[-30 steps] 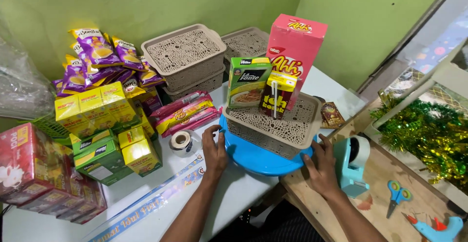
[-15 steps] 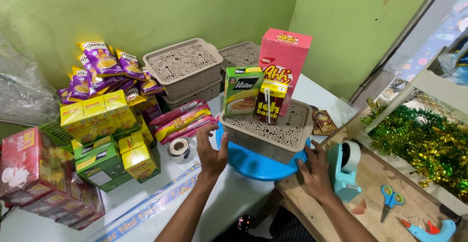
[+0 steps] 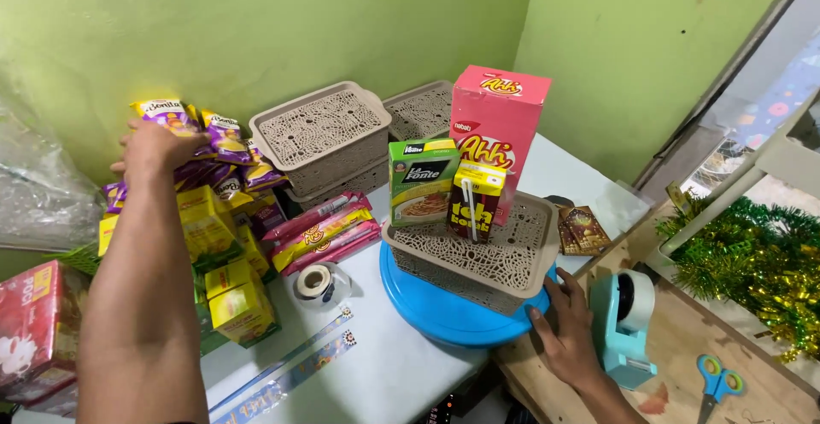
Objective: Assembling a snack bouquet by arranging and taping various snack boxes and packets into a basket.
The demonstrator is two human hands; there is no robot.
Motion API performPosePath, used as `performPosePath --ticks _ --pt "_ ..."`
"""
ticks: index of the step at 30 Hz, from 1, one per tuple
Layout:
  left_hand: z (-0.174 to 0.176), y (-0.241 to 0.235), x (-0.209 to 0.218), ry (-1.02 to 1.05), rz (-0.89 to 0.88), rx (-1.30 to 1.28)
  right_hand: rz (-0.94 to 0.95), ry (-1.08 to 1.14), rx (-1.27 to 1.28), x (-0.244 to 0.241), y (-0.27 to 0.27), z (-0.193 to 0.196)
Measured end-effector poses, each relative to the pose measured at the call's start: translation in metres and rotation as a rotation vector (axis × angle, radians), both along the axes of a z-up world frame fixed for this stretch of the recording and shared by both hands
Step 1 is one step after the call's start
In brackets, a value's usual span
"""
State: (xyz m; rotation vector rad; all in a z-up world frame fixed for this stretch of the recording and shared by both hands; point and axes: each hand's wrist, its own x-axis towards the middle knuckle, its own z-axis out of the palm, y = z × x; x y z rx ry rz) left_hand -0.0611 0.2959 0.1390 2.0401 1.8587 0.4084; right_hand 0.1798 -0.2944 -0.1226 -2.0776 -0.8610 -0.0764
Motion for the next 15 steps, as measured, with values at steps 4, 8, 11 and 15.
performPosePath --ticks 4,8,11,15 --pt "-0.007 0.034 -0.006 -0.071 0.001 -0.079 -0.006 -0.01 -0.024 -0.001 -0.001 0.004" --pt "-0.007 0.065 -0.03 -0.233 0.027 0.087 -0.003 0.003 -0.038 -0.001 0.0 0.003" --pt "-0.006 0.077 -0.043 -0.158 0.032 0.153 -0.011 -0.005 -0.045 0.0 0.001 0.001" --pt "-0.01 0.069 -0.043 0.073 0.047 0.16 -0.02 -0.012 -0.044 0.0 0.0 -0.002"
